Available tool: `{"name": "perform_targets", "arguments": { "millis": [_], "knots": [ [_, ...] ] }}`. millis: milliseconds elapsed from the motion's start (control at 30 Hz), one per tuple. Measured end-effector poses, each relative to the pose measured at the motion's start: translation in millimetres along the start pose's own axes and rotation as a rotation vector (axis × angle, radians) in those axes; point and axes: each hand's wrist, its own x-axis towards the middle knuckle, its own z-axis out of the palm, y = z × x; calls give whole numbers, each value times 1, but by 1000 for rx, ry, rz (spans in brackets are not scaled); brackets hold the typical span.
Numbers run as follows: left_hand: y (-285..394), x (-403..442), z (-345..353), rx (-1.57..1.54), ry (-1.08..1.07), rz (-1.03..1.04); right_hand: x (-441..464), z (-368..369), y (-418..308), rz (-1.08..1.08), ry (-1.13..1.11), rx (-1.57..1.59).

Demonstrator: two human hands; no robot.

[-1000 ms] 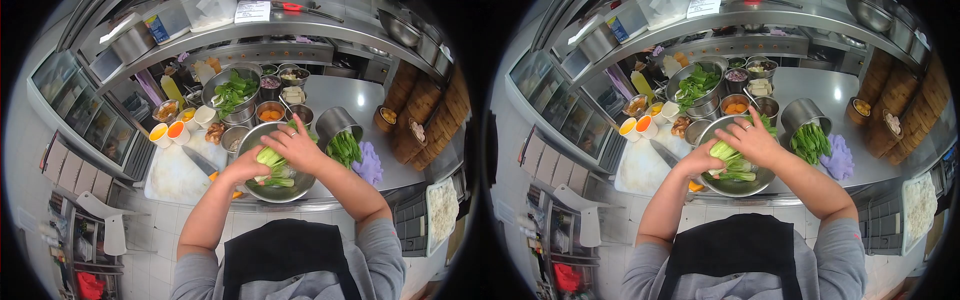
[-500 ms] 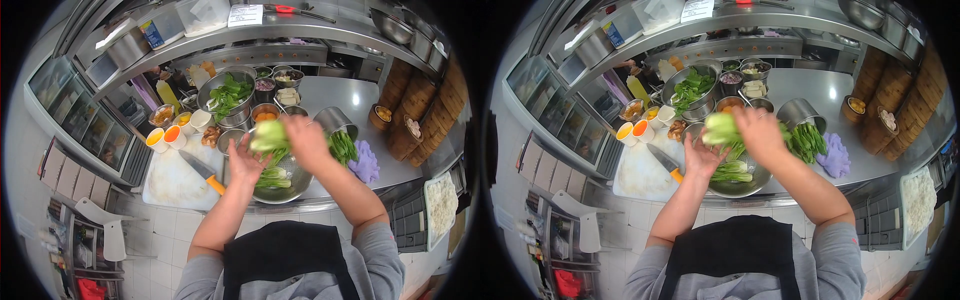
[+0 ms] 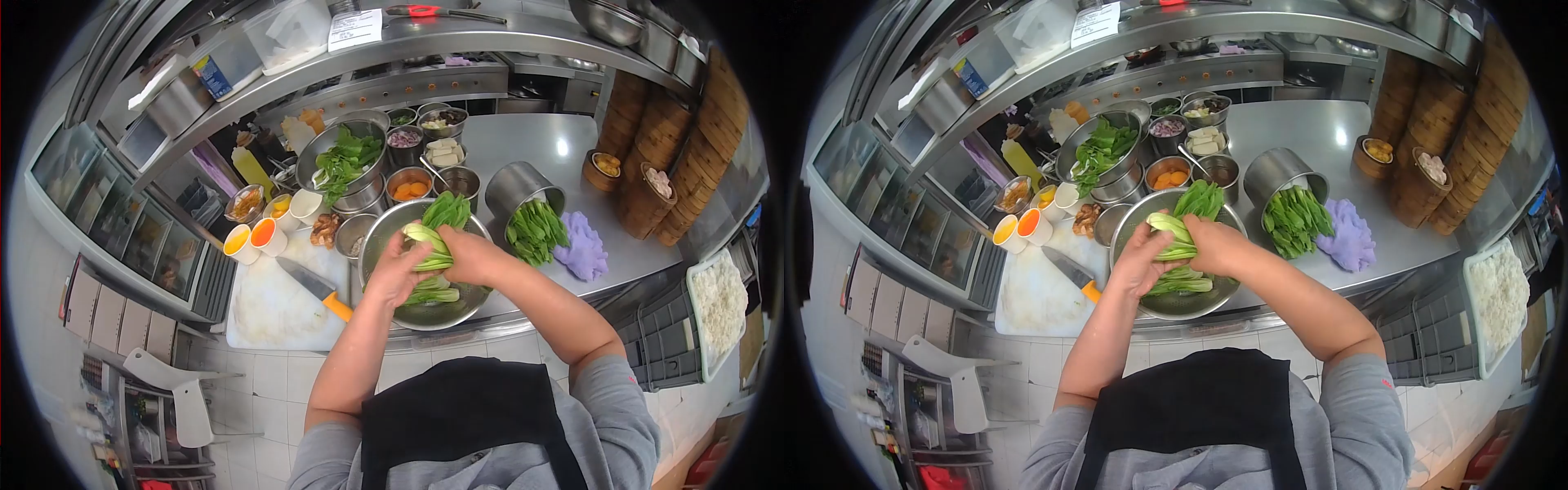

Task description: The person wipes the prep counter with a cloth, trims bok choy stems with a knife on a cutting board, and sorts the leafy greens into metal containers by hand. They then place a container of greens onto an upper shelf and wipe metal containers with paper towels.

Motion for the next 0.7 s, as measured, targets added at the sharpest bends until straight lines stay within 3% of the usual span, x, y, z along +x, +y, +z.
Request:
{"name": "perform_targets", "arguments": {
  "millis": [33, 133, 267, 500, 600, 700],
  "knots": [
    [-2, 0, -2, 208, -9, 12, 2, -4, 2, 35, -136, 125],
    [-12, 7, -12, 155, 38, -8, 8, -1, 22, -110, -178, 400],
    [-13, 4, -17, 191, 49, -39, 12, 5, 37, -9, -136, 741],
    [-17, 6, -16, 286, 111, -115, 20, 21, 38, -22, 84, 517],
    [-23, 6, -19, 417, 27, -40, 22, 21, 35, -36, 74, 595],
    [-24, 8, -24, 433, 43, 10, 20, 17, 35, -64, 234, 583]
  ]
}}
